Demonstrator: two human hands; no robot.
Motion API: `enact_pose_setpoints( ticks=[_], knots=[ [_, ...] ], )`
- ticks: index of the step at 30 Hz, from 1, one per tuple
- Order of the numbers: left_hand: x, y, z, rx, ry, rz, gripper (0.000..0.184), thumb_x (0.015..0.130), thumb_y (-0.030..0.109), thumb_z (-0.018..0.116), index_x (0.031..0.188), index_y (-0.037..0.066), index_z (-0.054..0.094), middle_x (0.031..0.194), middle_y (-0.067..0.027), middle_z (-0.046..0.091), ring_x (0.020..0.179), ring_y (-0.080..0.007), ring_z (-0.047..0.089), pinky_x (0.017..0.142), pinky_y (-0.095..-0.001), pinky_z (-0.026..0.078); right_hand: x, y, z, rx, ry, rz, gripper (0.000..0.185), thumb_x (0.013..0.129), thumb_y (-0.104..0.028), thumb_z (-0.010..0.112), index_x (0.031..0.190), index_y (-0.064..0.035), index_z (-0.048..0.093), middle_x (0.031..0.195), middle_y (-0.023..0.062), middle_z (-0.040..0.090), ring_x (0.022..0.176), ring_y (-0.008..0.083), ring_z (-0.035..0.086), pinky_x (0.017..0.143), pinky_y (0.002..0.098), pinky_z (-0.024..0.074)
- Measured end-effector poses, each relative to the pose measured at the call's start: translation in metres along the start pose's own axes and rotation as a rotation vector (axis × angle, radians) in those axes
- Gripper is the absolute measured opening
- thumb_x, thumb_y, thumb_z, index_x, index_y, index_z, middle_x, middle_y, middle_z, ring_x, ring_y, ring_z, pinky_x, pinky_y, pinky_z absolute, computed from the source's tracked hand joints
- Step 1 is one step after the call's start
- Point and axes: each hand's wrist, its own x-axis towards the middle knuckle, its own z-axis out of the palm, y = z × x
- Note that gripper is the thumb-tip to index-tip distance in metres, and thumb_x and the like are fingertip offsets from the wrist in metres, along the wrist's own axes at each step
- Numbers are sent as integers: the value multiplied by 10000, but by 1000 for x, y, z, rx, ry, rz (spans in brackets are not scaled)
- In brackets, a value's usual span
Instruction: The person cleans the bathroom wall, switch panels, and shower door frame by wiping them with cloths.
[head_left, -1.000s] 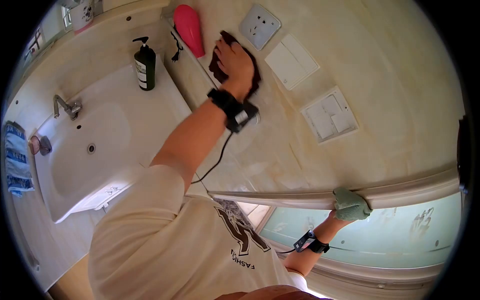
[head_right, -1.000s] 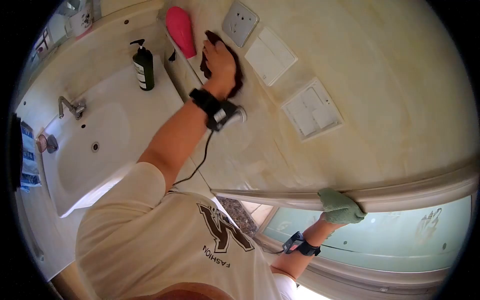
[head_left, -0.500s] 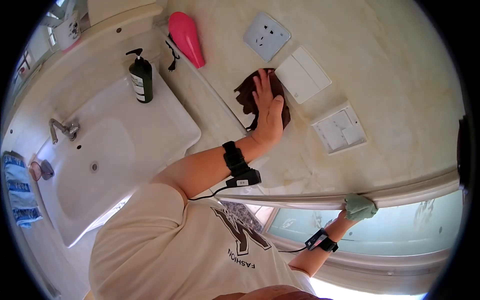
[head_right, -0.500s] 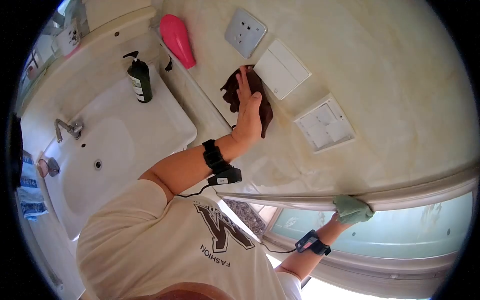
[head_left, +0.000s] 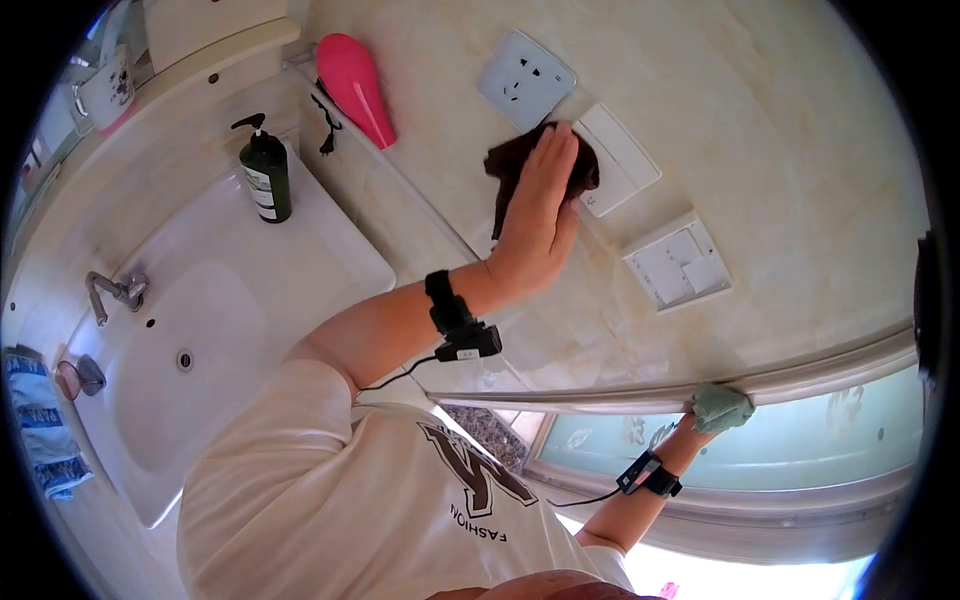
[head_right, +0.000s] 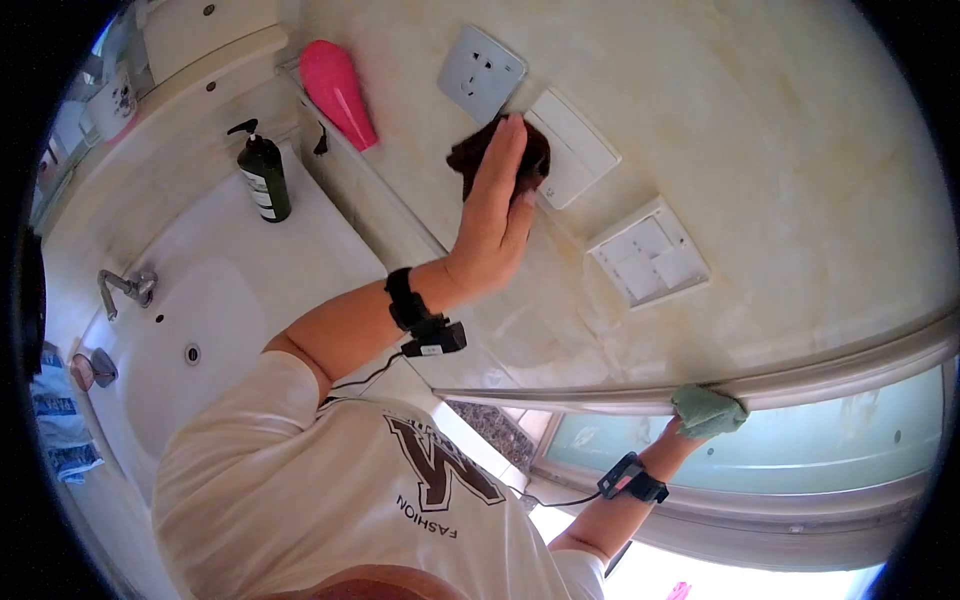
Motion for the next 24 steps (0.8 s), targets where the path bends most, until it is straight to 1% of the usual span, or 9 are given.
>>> enact_pose_setpoints(
  ticks=[3, 4, 9, 12, 14, 16, 19, 22, 24],
  knots=[
    [22, -7, -7, -51, -13, 39, 615, 841, -85, 473, 1425, -18, 294, 1466, -212, 327, 1362, -387, 306, 1116, -423, 275, -5, -4, 3, -85, -6, -38, 628, 795, -184, 698, 1342, -16, 439, 1304, 114, 515, 1121, 226, 536, 997, 403, 438],
    [32, -3, -7, 6, 8, 106, 585, 832, -100, 481, 1396, -7, 356, 1426, -204, 389, 1320, -383, 374, 1083, -417, 336, -8, -6, 7, -100, -3, -47, 623, 794, -178, 698, 1339, -16, 442, 1297, 112, 519, 1117, 224, 537, 996, 402, 439],
    [74, 3, -5, -52, 53, 233, 537, 851, -81, 485, 1374, -1, 395, 1394, -184, 444, 1280, -349, 438, 1048, -383, 390, -21, -21, 40, -146, 4, -93, 604, 789, -152, 696, 1326, -17, 456, 1265, 103, 538, 1099, 214, 542, 994, 398, 441],
    [69, 1, -7, -174, 76, 150, 530, 864, -77, 471, 1382, 7, 395, 1402, -183, 439, 1283, -338, 441, 1054, -374, 382, -2, -7, 10, -237, -55, -122, 615, 789, -170, 701, 1331, -21, 452, 1268, 103, 539, 1107, 219, 542, 993, 399, 441],
    [46, -3, -14, -183, 15, -68, 524, 876, -75, 457, 1388, 12, 394, 1402, -176, 445, 1286, -324, 446, 1062, -359, 372, 0, -3, 3, -314, -96, -141, 631, 789, -193, 706, 1339, -26, 446, 1277, 106, 536, 1119, 226, 541, 993, 401, 441],
    [23, -9, -16, -157, 14, -80, 523, 876, -77, 454, 1387, 11, 396, 1404, -176, 444, 1290, -320, 444, 1068, -355, 364, -8, -8, 15, -144, -95, -132, 657, 791, -233, 706, 1353, -34, 432, 1294, 109, 528, 1137, 236, 536, 993, 400, 442],
    [2, -18, -20, -148, 5, -115, 520, 881, -76, 459, 1389, 10, 393, 1408, -175, 440, 1305, -312, 428, 1082, -355, 346, -1, 1, -1, -159, -140, -131, 699, 780, -265, 712, 1369, -42, 411, 1305, 108, 522, 1152, 231, 528, 998, 399, 438],
    [19, -18, -22, -109, -12, 38, 508, 891, -61, 471, 1387, 10, 388, 1405, -172, 442, 1300, -316, 432, 1081, -366, 351, 0, 3, -4, -99, 4, -44, 732, 769, -284, 721, 1378, -42, 395, 1323, 112, 507, 1167, 230, 520, 1007, 392, 432],
    [50, -9, -20, -82, -11, 172, 489, 895, -50, 483, 1372, 19, 402, 1384, -171, 461, 1289, -326, 438, 1065, -380, 373, -2, 0, 0, -98, 10, -3, 742, 767, -286, 721, 1384, -44, 386, 1337, 109, 495, 1176, 228, 513, 1011, 390, 429]
  ],
)
